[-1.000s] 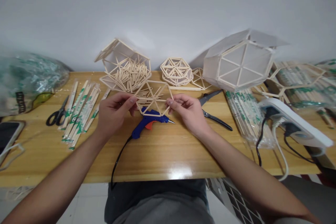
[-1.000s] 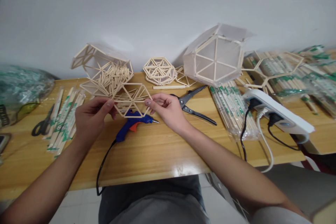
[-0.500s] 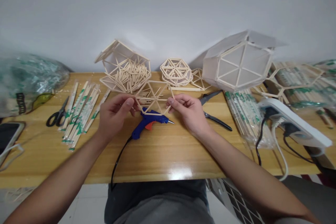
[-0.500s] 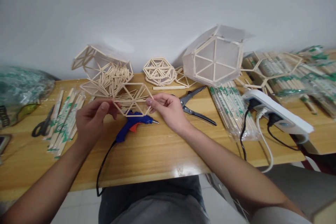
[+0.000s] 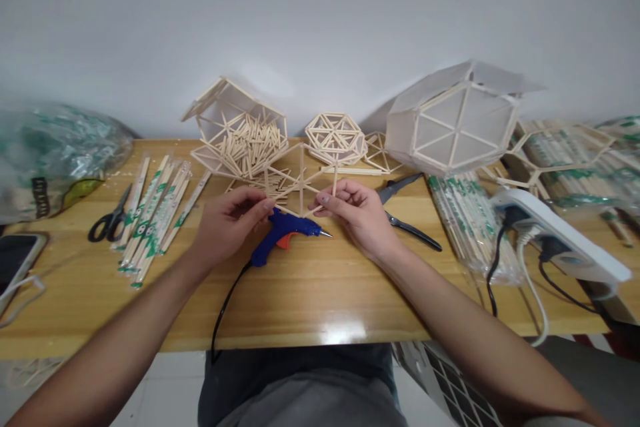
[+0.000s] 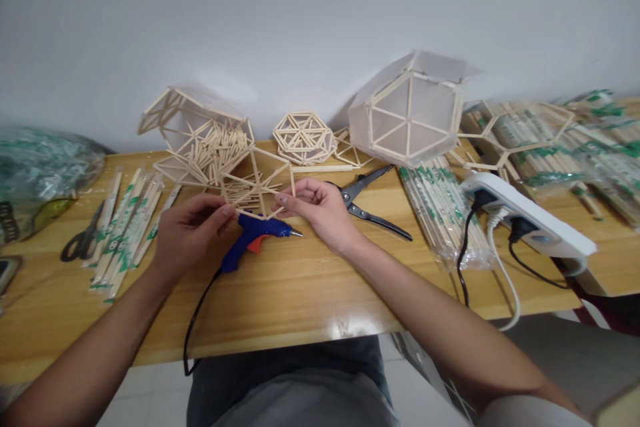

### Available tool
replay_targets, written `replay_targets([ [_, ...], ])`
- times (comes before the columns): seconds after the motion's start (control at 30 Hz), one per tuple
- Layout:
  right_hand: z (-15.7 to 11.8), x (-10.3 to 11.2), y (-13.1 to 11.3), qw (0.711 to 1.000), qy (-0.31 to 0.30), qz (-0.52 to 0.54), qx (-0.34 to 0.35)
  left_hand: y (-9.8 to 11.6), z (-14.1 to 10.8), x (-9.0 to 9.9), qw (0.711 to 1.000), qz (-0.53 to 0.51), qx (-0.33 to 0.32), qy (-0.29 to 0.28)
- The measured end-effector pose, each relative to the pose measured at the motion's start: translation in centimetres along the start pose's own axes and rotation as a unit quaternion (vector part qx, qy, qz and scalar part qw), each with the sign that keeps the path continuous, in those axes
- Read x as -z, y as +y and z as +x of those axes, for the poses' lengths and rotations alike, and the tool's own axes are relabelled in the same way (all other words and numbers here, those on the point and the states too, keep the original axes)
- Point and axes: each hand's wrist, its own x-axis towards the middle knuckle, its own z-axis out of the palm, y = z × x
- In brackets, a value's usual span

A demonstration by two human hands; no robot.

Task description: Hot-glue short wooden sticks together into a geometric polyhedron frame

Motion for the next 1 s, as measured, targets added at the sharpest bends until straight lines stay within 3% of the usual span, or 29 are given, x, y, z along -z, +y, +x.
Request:
replay_targets([
  [0.23,-0.1,-0.1,0.2,1.0,-0.008,0.001,-0.003,0.3,0.1,-0.1,0.999,-0.026,0.019,0.003],
  [0.37,-0.1,-0.1,0.2,1.0,-0.024,-0.008,0.007,0.8,0.5,0.4,0.998,-0.041,0.032,-0.019],
  [0.53,0.1,0.1,-0.1,0.999,0.005,-0.018,0.026,1.2,0.6,0.7,0.996,-0.038,0.034,-0.067],
  [1.0,-0.5,-0.3,-0.7,0.996,0.02,-0.069,0.044,-0.1,1.6,1.6,0.997,-0.029,0.026,-0.068],
])
